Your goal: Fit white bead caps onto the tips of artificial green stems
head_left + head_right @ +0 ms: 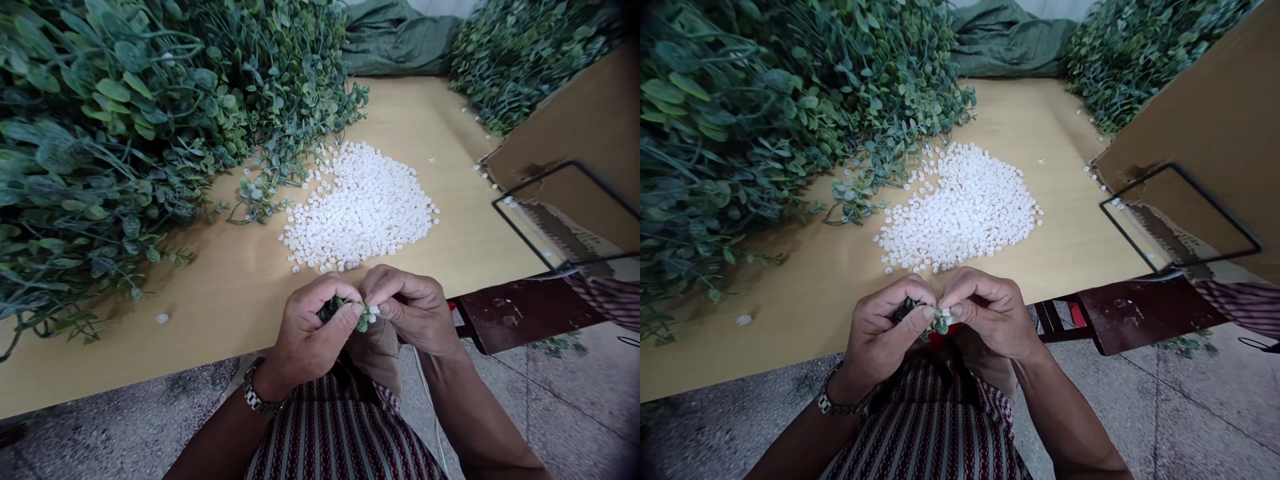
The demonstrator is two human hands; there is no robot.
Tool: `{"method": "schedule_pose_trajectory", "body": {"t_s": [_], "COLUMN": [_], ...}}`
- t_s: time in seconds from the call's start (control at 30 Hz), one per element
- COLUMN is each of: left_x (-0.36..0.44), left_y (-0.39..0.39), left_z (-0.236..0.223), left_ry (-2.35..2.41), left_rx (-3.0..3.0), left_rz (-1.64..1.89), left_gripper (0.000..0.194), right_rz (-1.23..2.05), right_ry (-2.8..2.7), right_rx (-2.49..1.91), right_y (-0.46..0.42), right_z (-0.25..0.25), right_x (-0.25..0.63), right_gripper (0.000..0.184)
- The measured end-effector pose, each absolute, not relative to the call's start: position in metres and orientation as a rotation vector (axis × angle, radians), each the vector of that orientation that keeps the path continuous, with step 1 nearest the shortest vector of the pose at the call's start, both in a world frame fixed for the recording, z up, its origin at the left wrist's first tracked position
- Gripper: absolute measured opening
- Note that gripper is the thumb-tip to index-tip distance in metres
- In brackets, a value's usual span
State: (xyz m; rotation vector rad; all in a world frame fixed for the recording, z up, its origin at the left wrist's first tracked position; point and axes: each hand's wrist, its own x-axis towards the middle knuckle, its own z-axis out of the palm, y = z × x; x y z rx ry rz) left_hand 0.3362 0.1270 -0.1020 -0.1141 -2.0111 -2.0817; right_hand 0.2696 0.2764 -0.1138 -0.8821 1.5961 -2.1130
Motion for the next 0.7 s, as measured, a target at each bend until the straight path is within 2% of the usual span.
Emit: {"method": "schedule_pose_trajectory", "body": {"t_s": [0.7], "left_x": [0.3353], "left_y": [0.1287], "left_z": [-0.1035], "left_ry": [-2.098], "left_rx": [-0.217], "left_rz": [-1.948], "left_gripper": [0.014], "right_rz": [-1.923], "right_ry": [1.715], "right_rx": [-0.861], "right_y": [0.2847], "right_z": [-0.1071], "right_x": [0.2661], "right_gripper": [0.005]}}
